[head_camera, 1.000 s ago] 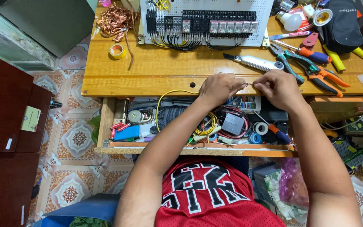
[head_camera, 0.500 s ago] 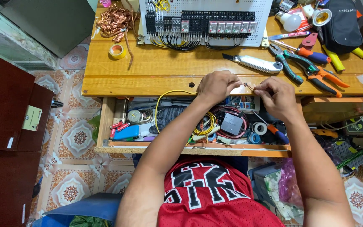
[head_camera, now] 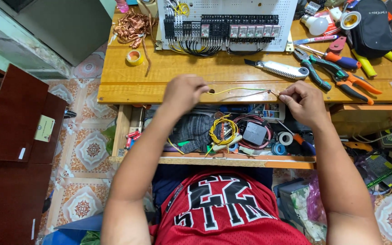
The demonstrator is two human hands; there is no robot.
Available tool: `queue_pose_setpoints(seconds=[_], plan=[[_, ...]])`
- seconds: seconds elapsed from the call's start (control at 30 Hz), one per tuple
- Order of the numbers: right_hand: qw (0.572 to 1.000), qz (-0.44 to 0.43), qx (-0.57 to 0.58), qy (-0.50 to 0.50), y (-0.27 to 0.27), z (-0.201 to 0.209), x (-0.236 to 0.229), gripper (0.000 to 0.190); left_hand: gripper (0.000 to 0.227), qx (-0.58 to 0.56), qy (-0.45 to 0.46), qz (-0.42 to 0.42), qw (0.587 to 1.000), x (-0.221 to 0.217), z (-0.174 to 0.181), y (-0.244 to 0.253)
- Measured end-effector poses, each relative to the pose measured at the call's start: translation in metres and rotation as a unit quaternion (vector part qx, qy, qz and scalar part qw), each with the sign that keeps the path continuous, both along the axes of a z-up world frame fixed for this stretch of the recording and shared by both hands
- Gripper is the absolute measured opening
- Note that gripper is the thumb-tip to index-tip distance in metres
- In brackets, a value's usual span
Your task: Stripping, twisting, and connecting electrical wires to components on a workbench
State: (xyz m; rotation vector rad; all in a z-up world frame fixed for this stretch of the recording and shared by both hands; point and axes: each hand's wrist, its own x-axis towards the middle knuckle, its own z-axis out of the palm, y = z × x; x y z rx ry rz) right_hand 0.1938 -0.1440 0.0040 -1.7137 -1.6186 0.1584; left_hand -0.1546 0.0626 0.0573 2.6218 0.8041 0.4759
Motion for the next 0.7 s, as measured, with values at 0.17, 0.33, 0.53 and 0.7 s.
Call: queue_pose_setpoints(seconds=[0.17,0.33,0.53,0.7], plan=[[0.999,0.004,-0.025,0.029,0.0,0.03,-0.014,0.011,0.012,0.033,-0.051,0.015,0.998,-0.061,0.021,0.006],[0.988,-0.004,0.011,-0.151,0.011,0.059,-0.037,0.028,0.011,0.105,-0.109,0.11,0.982,-0.095,0.011,0.002],[0.968,0.068,0.114,-0.215,0.056,0.032,-0.078,0.031,0.012,0.143,-0.173,0.094,0.97,-0.115,-0.002,0.006],[0.961,0.121,0.149,-0.201,0.08,-0.001,-0.103,0.026,0.014,0.174,-0.194,0.089,0.961,-0.116,-0.014,0.009]])
